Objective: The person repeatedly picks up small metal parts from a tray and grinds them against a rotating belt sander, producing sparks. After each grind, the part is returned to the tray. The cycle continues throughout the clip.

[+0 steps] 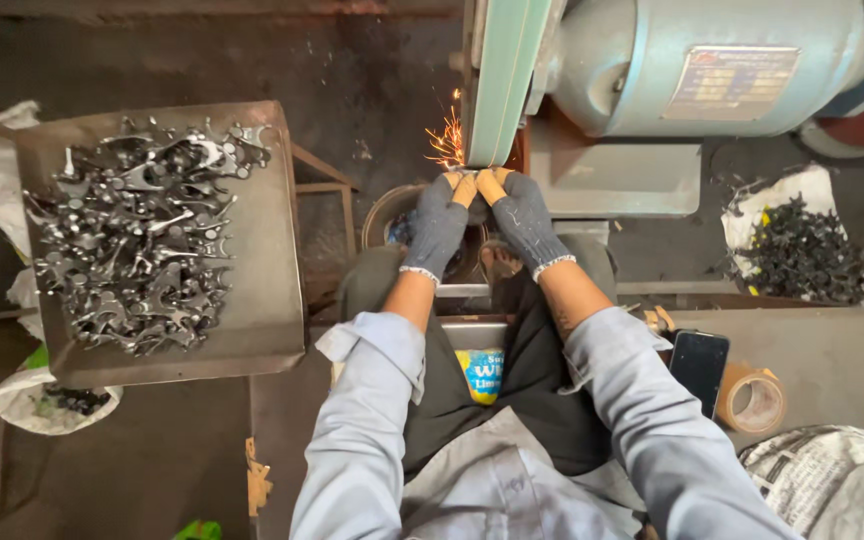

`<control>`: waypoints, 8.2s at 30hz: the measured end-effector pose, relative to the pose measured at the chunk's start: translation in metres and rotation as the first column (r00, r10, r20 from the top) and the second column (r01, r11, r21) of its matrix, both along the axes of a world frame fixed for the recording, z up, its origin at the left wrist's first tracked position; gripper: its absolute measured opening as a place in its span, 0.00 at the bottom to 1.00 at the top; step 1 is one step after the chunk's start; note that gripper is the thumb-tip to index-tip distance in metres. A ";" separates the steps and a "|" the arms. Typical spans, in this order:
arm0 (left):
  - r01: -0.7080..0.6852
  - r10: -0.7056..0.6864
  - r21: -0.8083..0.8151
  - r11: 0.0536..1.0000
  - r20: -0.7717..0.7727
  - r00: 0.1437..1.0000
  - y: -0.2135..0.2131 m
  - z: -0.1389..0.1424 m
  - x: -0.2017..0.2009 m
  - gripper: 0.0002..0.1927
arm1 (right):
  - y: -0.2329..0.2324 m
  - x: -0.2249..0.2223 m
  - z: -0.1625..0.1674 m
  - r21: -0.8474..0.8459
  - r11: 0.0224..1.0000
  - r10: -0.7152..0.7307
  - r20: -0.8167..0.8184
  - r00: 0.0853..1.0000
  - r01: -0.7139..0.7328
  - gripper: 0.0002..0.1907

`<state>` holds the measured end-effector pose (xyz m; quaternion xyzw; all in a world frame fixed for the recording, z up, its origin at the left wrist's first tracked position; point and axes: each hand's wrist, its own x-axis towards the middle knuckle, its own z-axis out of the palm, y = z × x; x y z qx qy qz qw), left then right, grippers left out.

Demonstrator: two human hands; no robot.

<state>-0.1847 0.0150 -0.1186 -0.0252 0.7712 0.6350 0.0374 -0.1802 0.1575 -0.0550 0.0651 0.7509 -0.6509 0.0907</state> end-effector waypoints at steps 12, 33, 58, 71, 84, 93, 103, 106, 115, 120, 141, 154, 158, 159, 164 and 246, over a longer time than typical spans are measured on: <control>-0.118 0.109 -0.265 0.957 -0.050 0.993 0.035 -0.035 0.005 0.13 | 0.016 0.001 -0.017 0.023 0.999 -0.049 0.113 0.992 0.046 0.20; -0.450 0.180 -0.781 0.433 -0.414 0.892 -0.247 0.065 -0.049 0.09 | -0.045 0.104 0.063 0.601 0.572 0.500 0.285 0.818 -0.559 0.31; -0.042 -0.008 -0.145 0.989 -0.328 0.945 -0.027 0.093 0.152 0.27 | 0.010 0.162 0.041 -0.164 0.986 -0.045 -0.061 0.997 0.034 0.25; 0.171 -0.244 0.388 0.905 0.145 0.959 -0.008 0.071 0.034 0.15 | 0.018 0.038 0.028 -0.157 0.987 0.031 0.079 0.996 -0.019 0.19; -0.068 0.046 -0.343 0.937 -0.072 0.996 0.019 -0.039 0.004 0.11 | 0.004 -0.001 -0.009 -0.297 0.955 0.021 0.047 0.999 -0.006 0.17; -0.049 0.057 0.095 0.994 -0.074 0.996 0.040 0.004 0.002 0.17 | 0.028 0.007 -0.033 -0.249 0.954 -0.127 0.171 0.977 0.167 0.17; -0.158 -0.017 -0.643 0.749 -0.258 0.966 -0.166 0.089 0.014 0.15 | -0.011 0.073 0.052 0.401 0.900 0.176 0.027 0.984 -0.172 0.29; -0.099 0.064 -0.910 0.403 -0.080 0.995 -0.238 0.075 -0.007 0.09 | -0.023 0.092 0.065 0.611 0.728 0.361 0.041 0.932 -0.309 0.28; -0.103 -0.369 -0.994 -0.028 -0.085 0.925 -0.293 0.044 -0.038 0.11 | -0.060 0.109 0.037 0.733 0.382 0.727 0.138 0.673 -0.563 0.29; -0.223 0.105 -0.768 0.600 -0.200 0.974 -0.255 0.086 0.013 0.15 | -0.051 0.121 0.032 0.610 0.646 0.608 -0.047 0.792 -0.459 0.29; 0.274 -0.383 -0.683 0.677 -0.008 0.924 -0.014 0.135 0.151 0.17 | 0.023 0.133 0.024 -0.380 0.925 0.120 0.354 0.928 0.026 0.27; 0.022 -0.111 0.425 0.905 0.186 0.976 0.008 0.042 0.020 0.15 | 0.002 0.017 0.037 -0.288 0.957 0.027 0.204 0.979 0.034 0.17; -0.033 0.018 -0.175 0.984 -0.086 0.996 0.003 0.000 0.005 0.12 | -0.005 -0.001 0.002 -0.231 0.973 0.003 0.114 0.993 0.023 0.17; -0.044 0.025 -0.146 0.988 -0.132 0.991 0.004 -0.007 0.004 0.11 | -0.003 -0.004 -0.005 -0.176 0.984 -0.003 0.103 0.995 0.021 0.17; -0.140 0.085 -0.274 0.951 -0.203 0.975 0.018 -0.028 0.008 0.09 | 0.004 -0.003 -0.021 -0.159 0.983 -0.067 0.158 0.985 0.093 0.16; -0.069 -0.179 -0.671 0.738 -0.294 0.939 -0.157 0.083 -0.011 0.13 | -0.005 0.065 0.055 0.437 0.890 0.088 0.118 0.989 -0.131 0.29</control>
